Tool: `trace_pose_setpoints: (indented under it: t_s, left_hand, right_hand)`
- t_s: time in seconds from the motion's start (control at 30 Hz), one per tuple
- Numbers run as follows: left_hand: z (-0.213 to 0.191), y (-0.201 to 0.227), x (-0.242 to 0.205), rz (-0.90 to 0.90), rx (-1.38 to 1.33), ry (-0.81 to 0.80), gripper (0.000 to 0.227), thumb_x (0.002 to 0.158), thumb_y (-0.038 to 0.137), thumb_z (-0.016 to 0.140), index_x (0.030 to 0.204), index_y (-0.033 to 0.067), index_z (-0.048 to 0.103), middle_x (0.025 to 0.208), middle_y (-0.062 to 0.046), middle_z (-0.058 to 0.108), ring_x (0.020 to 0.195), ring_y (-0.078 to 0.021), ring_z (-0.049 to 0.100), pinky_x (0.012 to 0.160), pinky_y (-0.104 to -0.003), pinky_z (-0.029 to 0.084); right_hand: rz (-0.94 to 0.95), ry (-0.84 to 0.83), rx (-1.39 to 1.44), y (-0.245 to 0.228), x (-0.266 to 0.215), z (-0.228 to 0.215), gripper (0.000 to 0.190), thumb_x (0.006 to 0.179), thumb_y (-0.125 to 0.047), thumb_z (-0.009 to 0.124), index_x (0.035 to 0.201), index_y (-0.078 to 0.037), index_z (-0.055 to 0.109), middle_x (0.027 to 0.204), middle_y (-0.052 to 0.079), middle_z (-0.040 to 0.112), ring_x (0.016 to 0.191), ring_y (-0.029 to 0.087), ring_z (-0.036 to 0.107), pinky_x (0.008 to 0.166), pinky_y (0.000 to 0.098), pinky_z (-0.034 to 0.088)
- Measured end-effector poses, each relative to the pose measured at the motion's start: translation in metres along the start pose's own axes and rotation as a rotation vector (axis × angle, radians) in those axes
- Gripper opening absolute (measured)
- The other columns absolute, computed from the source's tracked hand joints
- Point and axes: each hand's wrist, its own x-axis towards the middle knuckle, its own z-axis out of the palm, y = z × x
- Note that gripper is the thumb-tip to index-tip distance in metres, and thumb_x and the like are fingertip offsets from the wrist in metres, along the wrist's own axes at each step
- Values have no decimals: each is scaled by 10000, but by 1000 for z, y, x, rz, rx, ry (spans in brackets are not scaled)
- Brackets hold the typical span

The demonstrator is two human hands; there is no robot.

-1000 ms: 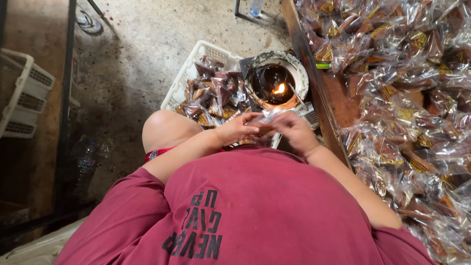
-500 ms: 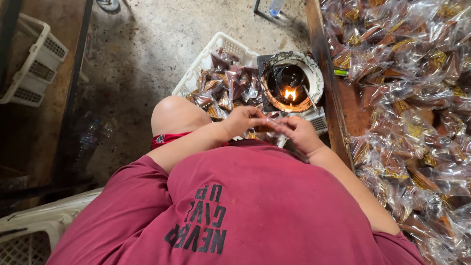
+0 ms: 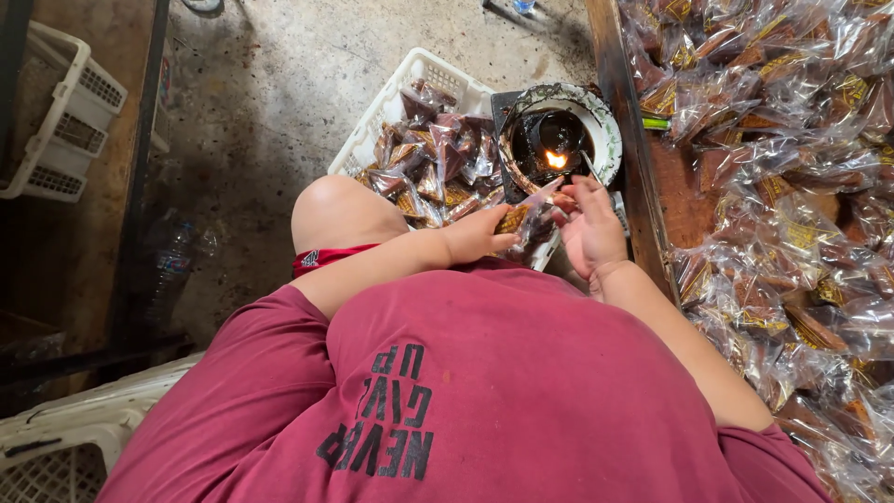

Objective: Sealing plastic pastry bags by folding the top and passing it over a flame to melt the plastic together.

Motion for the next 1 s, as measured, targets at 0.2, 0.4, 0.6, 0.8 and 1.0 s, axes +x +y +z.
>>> trace_pose_setpoints:
  t_s: [0.2, 0.4, 0.6, 0.8, 1.0]
  left_hand:
    - [5, 2, -2, -26, -266, -50, 623, 986, 525, 637, 1492, 194, 487, 1229, -136, 729, 1221, -332, 651, 1021, -444, 536]
    - [-6, -38, 6, -209, -88, -6, 672, 939, 720, 583, 1438, 271, 557, 1169, -27, 761, 1194, -258, 675, 1032, -417, 537]
    - [-6, -27, 0, -239, -316, -37, 514, 932, 642, 646, 1162, 197, 758, 1105, -32, 773, 1116, -226, 707, 937, -346, 574]
    - [1, -26, 7, -109, -1009, 110, 378, 984, 254, 718, 1279, 42, 613, 1066, -77, 703, 949, -190, 720, 800, -319, 636]
    - [-20, 5, -13, -126, -939, 267, 380, 909, 197, 802, 1201, 94, 582, 930, -41, 590, 678, -148, 703, 545, -245, 618]
  right_hand:
    - [162, 178, -424, -53, -75, 96, 252, 973, -355, 750, 1066, -126, 705, 918, -8, 716, 852, 121, 658, 757, 213, 543]
    - [125, 263, -577, -44, -34, 64, 209, 1010, -360, 714, 999, -151, 714, 663, -30, 556, 529, 71, 529, 418, 136, 403]
    - [121, 197, -379, -11, -1, 30, 231, 1019, -346, 703, 905, -147, 676, 746, -28, 615, 564, 67, 594, 496, 167, 488]
    - [238, 70, -426, -31, -49, 70, 307, 932, -332, 808, 856, -81, 649, 695, 3, 570, 684, 115, 667, 650, 236, 592]
    - [7, -12, -938, -23, -10, 7, 275, 964, -407, 765, 967, -132, 766, 795, 72, 711, 752, 179, 729, 678, 296, 611]
